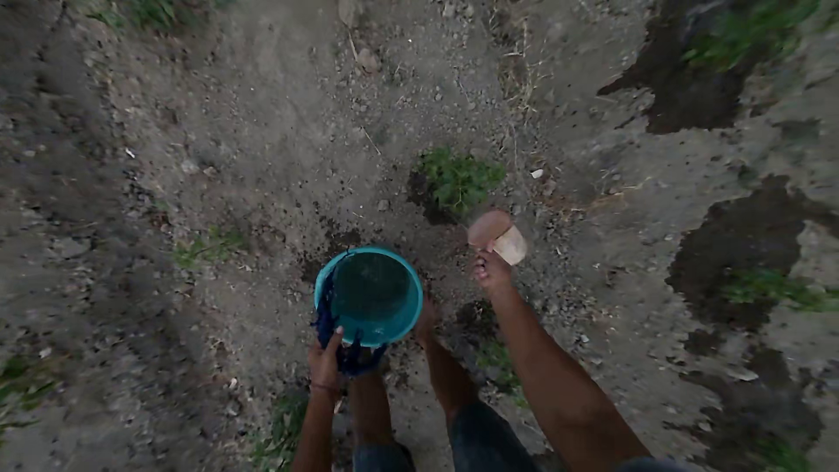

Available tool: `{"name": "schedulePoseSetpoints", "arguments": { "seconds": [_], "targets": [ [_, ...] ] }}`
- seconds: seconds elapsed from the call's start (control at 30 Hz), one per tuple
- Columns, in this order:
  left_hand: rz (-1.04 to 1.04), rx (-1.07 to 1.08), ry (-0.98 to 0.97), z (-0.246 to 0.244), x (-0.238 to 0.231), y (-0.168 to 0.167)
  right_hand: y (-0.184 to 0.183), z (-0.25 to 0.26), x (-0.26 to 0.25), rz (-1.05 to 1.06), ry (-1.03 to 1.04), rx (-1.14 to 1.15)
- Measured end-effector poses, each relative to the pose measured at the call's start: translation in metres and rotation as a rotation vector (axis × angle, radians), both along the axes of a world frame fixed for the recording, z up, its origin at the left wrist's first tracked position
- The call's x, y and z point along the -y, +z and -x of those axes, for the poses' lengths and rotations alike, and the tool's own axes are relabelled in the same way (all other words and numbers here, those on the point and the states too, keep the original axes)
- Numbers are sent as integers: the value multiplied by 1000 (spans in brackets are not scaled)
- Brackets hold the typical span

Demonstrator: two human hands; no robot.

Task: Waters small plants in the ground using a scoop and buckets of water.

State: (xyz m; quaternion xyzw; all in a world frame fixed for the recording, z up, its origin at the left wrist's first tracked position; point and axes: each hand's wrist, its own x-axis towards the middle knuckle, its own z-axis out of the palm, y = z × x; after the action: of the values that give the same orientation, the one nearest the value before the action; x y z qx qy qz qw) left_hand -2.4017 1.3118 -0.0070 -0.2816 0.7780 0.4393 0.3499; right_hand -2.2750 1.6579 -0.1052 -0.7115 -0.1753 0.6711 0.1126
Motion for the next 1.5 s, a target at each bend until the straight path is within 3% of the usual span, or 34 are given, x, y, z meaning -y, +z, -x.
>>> {"name": "schedulePoseSetpoints", "arguments": {
  "seconds": [0.17,0.27,0.33,0.4,0.5,0.63,0.73,0.8,0.9,1.03,1.2,1.37,1.5],
  "targets": [
    [-125,26,26,0,4,5,21,-8,23,-70,83,142],
    [-248,96,95,-10,-15,17,43,-47,55,-51,-2,-154],
    [-297,93,135,-13,-33,24,65,-85,79,0,53,-397],
    [-308,72,153,-9,-39,28,96,-103,97,31,332,-348],
    [-294,70,113,2,-34,46,131,-79,110,-7,1120,-114],
    [-303,23,49,23,-12,83,122,17,151,-180,2122,2],
    [-304,7,24,43,6,111,91,86,195,-317,2407,163],
    [-307,-3,39,54,18,121,67,114,218,-416,2448,192],
    [-338,1,118,67,38,122,60,154,255,-184,2438,157],
    [-343,8,222,89,68,108,39,185,278,107,2136,-200],
    [-276,4,315,110,116,89,18,204,279,694,1619,-412],
    [-195,-20,493,122,173,69,37,196,281,739,1347,-543],
    [-125,-46,592,128,213,53,62,214,288,623,1277,-535]
  ]
}}
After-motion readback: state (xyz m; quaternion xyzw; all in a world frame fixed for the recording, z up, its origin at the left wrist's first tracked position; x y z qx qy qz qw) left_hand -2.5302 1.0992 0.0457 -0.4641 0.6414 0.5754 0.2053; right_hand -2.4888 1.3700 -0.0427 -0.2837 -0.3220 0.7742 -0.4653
